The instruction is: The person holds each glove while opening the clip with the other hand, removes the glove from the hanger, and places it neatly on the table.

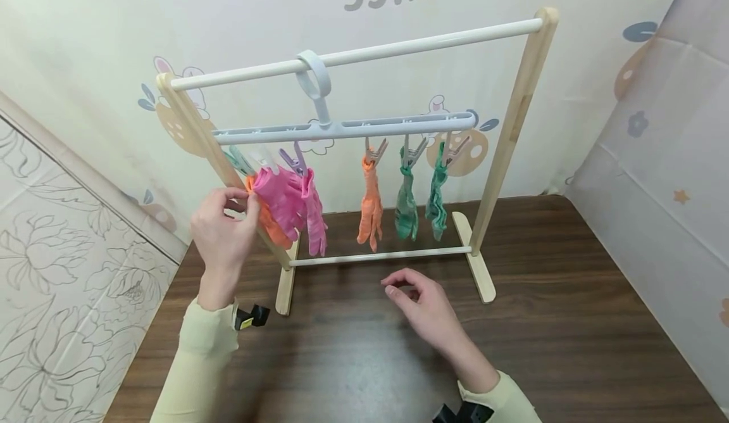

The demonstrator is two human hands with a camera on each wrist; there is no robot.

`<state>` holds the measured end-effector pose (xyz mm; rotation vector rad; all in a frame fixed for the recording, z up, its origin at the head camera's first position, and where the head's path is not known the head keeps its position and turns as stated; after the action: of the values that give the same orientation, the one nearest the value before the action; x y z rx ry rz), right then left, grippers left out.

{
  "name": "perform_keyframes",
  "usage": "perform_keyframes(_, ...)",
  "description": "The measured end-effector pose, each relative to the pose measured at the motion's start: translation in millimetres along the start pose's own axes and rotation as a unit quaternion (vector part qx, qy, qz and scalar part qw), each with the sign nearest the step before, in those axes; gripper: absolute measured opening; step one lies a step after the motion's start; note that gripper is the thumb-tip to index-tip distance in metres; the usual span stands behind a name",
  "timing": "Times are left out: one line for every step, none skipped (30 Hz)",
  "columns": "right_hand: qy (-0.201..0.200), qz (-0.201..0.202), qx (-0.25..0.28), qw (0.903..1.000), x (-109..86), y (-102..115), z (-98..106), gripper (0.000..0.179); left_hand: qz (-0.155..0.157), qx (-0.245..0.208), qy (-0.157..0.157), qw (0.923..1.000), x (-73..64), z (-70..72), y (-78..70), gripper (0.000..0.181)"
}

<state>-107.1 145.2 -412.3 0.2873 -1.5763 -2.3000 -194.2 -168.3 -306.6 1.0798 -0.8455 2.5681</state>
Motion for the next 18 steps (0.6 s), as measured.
perform_keyframes(-0.003,0.003,0.000,1.0000,0.0,1,1,0.012,-0.003,-0.007,-0.002,1.0000,-0.1,-0.3,-0.4,0.021)
perform_keyframes(-0.004,0.007,0.000,1.0000,0.0,1,2,0.013,-0.005,-0.014,-0.001,0.9999,-0.1,-0.7,-0.7,0.020)
perform_keyframes(-0.005,0.010,-0.001,0.9999,0.0,2,2,0.013,-0.007,-0.023,-0.001,0.9997,-0.1,-1.3,-0.7,0.019)
perform_keyframes(-0.005,0.012,-0.002,0.9999,0.0,2,3,0.012,-0.009,-0.032,-0.001,0.9995,-0.1,-2.2,-0.6,0.019)
perform_keyframes(-0.005,0.015,-0.002,0.9999,-0.2,3,3,0.012,-0.011,-0.041,0.000,0.9991,0.2,-3.3,-0.5,0.018)
perform_keyframes(-0.005,0.016,-0.002,0.9999,-0.3,3,2,0.012,-0.012,-0.053,0.000,0.9985,0.3,-4.5,-0.6,0.017)
perform_keyframes(-0.004,0.017,-0.002,0.9998,-0.4,3,2,0.012,-0.012,-0.063,0.002,0.9980,0.4,-5.8,-0.5,0.017)
perform_keyframes(-0.003,0.017,-0.001,0.9998,-0.5,3,2,0.012,-0.013,-0.071,0.006,0.9973,0.1,-7.3,-0.4,0.016)
perform_keyframes(-0.002,0.017,0.001,0.9998,-0.7,3,2,0.012,-0.012,-0.082,0.010,0.9965,-0.1,-9.0,-0.3,0.016)
perform_keyframes(-0.002,0.017,0.002,0.9999,-0.9,3,1,0.012,-0.010,-0.092,0.014,0.9956,-0.5,-10.7,-0.5,0.016)
perform_keyframes(-0.001,0.017,0.004,0.9998,-1.1,3,1,0.012,-0.009,-0.101,0.018,0.9947,-0.8,-12.2,-0.7,0.016)
perform_keyframes(-0.002,0.020,0.006,0.9998,-1.6,4,1,0.012,-0.007,-0.108,0.021,0.9939,-1.3,-13.5,-1.4,0.016)
perform_keyframes(-0.003,0.022,0.007,0.9997,-2.0,5,1,0.012,-0.007,-0.111,0.028,0.9934,-1.6,-14.6,-1.9,0.016)
perform_keyframes(-0.004,0.025,0.009,0.9996,-2.4,5,1,0.012,-0.007,-0.116,0.032,0.9927,-2.0,-15.6,-2.6,0.016)
perform_keyframes(-0.005,0.028,0.010,0.9996,-2.7,6,1,0.012,-0.007,-0.120,0.035,0.9922,-2.5,-16.4,-3.6,0.016)
perform_keyframes(-0.006,0.030,0.009,0.9995,-2.9,7,1,0.012,-0.007,-0.122,0.038,0.9918,-2.9,-17.1,-4.5,0.016)
perform_keyframes(-0.007,0.033,0.009,0.9994,-3.2,8,1,0.012,-0.009,-0.123,0.040,0.9916,-3.5,-17.7,-5.3,0.016)
perform_keyframes(-0.009,0.037,0.007,0.9993,-3.4,9,2,0.012,-0.010,-0.125,0.043,0.9912,-4.1,-18.1,-6.2,0.016)
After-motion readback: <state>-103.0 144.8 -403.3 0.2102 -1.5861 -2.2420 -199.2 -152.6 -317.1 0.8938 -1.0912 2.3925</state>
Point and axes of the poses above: each hand's wrist, its own x-axis towards the middle knuckle, its own z-axis out of the back of the hand, y = z × x, the point moved 3 cm from there along x, towards the middle knuckle, and after that the axes turned 14 degrees about y, right-handed, at the moved point
